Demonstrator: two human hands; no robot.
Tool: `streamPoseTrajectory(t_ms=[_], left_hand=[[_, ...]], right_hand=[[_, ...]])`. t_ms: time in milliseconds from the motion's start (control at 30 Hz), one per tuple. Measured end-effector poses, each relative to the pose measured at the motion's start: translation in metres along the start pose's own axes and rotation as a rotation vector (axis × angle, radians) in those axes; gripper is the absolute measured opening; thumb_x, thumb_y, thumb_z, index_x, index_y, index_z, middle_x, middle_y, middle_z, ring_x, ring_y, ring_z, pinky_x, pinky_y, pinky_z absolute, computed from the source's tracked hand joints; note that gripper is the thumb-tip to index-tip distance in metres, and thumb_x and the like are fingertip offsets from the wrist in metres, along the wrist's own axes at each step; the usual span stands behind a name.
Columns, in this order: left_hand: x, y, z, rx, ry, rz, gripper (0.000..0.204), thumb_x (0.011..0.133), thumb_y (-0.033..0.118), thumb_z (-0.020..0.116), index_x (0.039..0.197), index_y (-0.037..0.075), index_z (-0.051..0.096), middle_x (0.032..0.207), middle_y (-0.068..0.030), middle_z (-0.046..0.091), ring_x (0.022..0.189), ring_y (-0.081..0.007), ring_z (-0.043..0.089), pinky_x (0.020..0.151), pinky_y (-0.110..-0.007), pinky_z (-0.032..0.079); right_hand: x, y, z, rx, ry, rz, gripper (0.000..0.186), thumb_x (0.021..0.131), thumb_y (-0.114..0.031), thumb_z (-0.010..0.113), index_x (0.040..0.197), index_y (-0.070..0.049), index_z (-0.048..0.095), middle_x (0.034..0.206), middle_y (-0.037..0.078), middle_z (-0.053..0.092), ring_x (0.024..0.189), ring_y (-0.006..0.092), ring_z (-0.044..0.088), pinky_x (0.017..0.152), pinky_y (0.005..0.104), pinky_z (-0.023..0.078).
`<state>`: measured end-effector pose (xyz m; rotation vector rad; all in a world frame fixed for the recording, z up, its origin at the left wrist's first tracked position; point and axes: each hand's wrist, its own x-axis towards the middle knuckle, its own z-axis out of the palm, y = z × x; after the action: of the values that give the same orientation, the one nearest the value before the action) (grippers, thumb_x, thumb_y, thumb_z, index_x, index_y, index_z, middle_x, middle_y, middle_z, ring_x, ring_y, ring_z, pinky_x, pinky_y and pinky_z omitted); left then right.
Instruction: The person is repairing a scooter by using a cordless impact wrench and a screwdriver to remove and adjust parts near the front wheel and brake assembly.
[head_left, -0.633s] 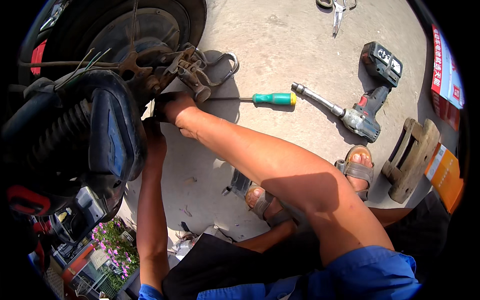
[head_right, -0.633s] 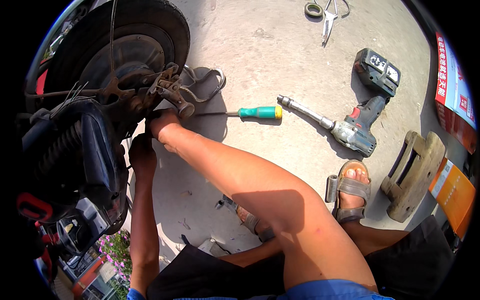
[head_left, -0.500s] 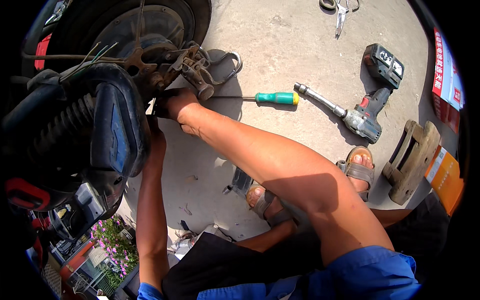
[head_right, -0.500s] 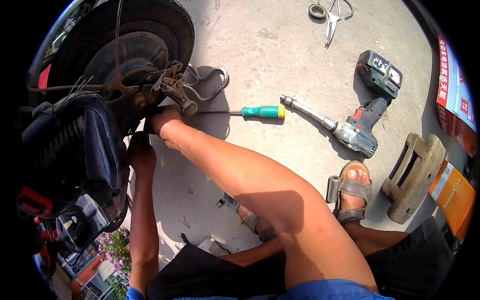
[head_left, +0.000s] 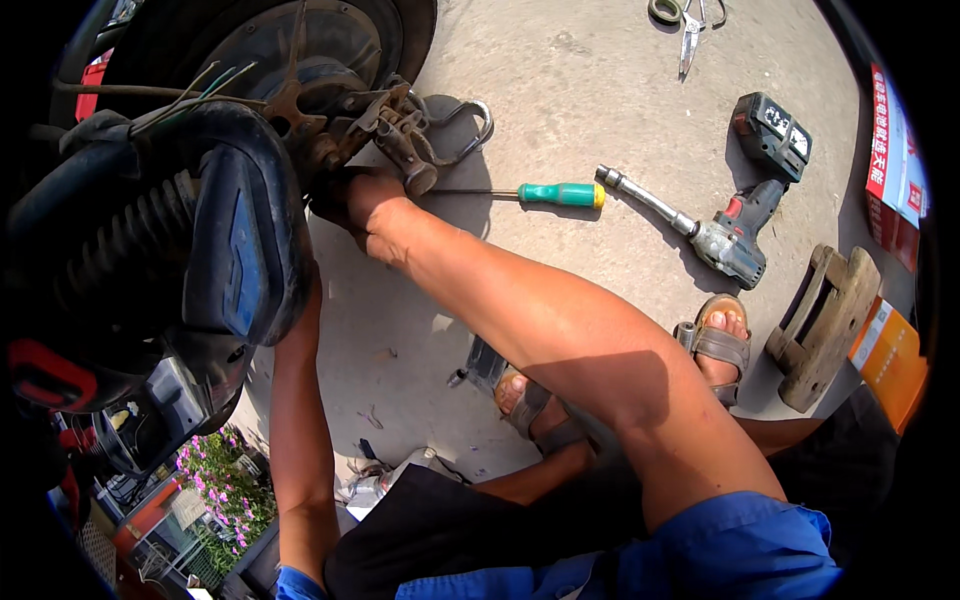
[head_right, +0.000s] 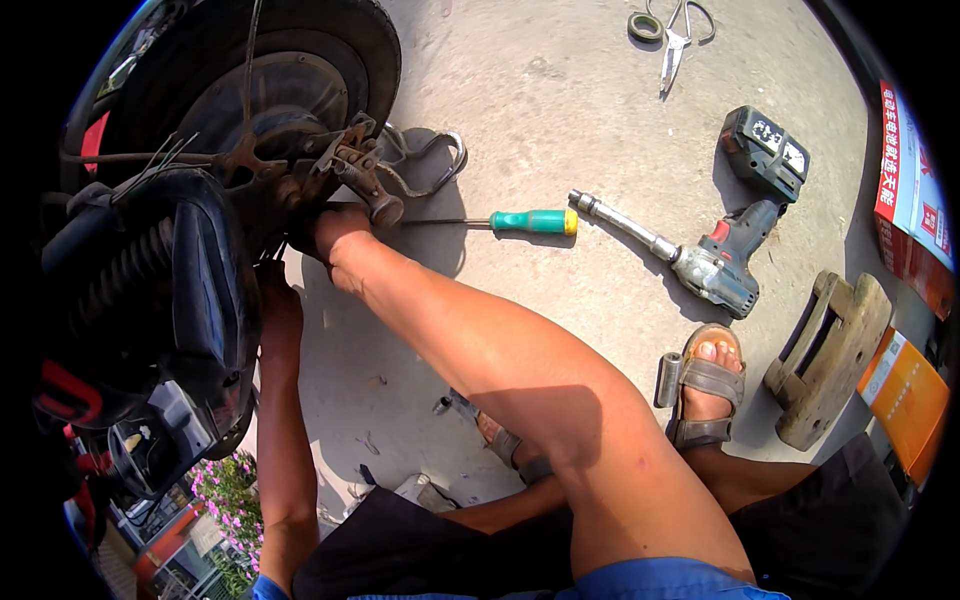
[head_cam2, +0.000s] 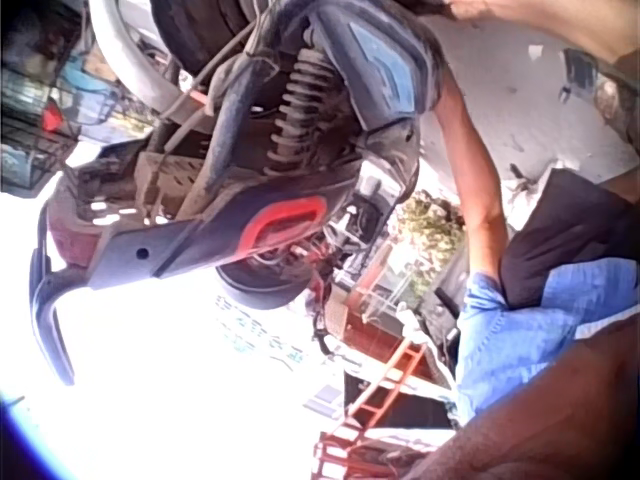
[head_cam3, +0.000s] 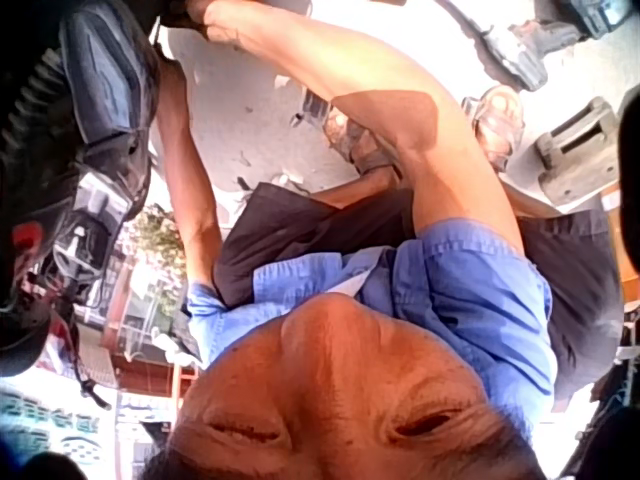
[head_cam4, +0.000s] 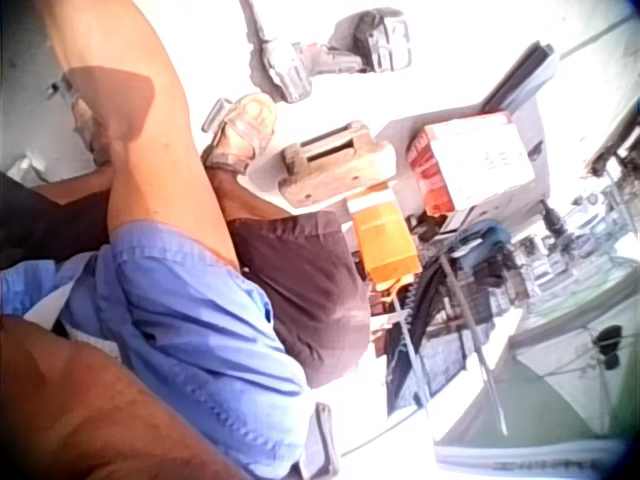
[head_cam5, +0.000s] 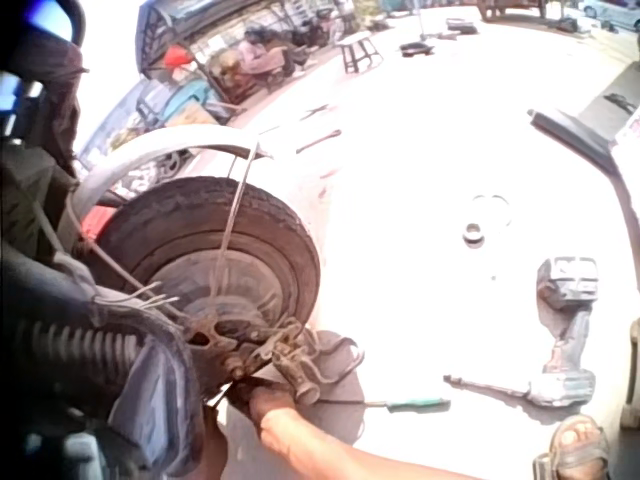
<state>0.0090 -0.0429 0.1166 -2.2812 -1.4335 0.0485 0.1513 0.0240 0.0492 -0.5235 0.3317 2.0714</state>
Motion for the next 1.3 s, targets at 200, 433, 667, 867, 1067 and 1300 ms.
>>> streamPoseTrajectory(t_ms=[200,433,667,867,1067,1300], left_hand=[[-0.007,0.002,0.021,0.065,0.075,0.0,0.009,0.088,0.002,0.055,0.091,0.003,0.063,0.092,-0.0178,0.063,0.092,-0.0355,0.059,0.082,-0.04,0.046],[-0.004,0.001,0.021,-0.058,0.132,-0.018,0.01,0.088,0.002,0.054,0.095,0.004,0.06,0.093,-0.0159,0.061,0.095,-0.0352,0.059,0.085,-0.043,0.044],[0.011,0.025,-0.007,-0.112,0.158,-0.072,0.017,0.093,0.012,0.059,0.106,0.001,0.061,0.104,-0.0189,0.063,0.102,-0.0377,0.059,0.09,-0.044,0.044],[0.009,0.056,-0.025,-0.208,0.126,-0.146,0.018,0.087,0.011,0.064,0.102,0.002,0.062,0.104,-0.015,0.062,0.1,-0.0342,0.059,0.089,-0.042,0.044],[0.013,0.07,-0.031,-0.598,0.01,-0.172,0.011,0.083,0.004,0.064,0.092,0.0,0.059,0.097,-0.0146,0.059,0.092,-0.0316,0.058,0.081,-0.039,0.046],[-0.002,0.089,-0.033,-0.962,-0.43,-0.234,0.016,0.085,0.009,0.066,0.097,-0.001,0.062,0.091,-0.0128,0.059,0.077,-0.0273,0.059,0.07,-0.036,0.047]], right_hand=[[-0.013,0.0,-0.001,-0.126,0.033,-0.038,0.02,0.086,-0.006,0.059,0.103,0.001,0.066,0.094,0.012,0.067,0.08,0.0214,0.066,0.069,0.0325,0.053],[-0.05,-0.005,-0.001,-0.499,0.021,0.081,0.023,0.087,-0.003,0.06,0.107,0.006,0.064,0.094,0.015,0.068,0.079,0.0231,0.067,0.068,0.0326,0.058],[-0.09,-0.055,-0.03,-0.861,-0.111,0.109,0.021,0.088,-0.009,0.064,0.099,0.008,0.063,0.088,0.012,0.065,0.074,0.019,0.064,0.062,0.0307,0.057],[-0.104,-0.091,-0.057,-0.996,0.005,0.039,0.019,0.089,-0.01,0.062,0.091,0.008,0.063,0.084,0.012,0.064,0.07,0.0157,0.063,0.06,0.0285,0.056],[-0.096,-0.106,-0.091,-1.38,0.051,-0.163,0.021,0.083,-0.015,0.062,0.079,0.005,0.068,0.073,0.017,0.067,0.063,0.0211,0.066,0.06,0.036,0.053],[-0.094,-0.161,-0.098,-1.772,0.149,-0.286,0.024,0.081,-0.02,0.062,0.077,0.002,0.07,0.071,0.02,0.067,0.068,0.0305,0.067,0.067,0.0403,0.051]])
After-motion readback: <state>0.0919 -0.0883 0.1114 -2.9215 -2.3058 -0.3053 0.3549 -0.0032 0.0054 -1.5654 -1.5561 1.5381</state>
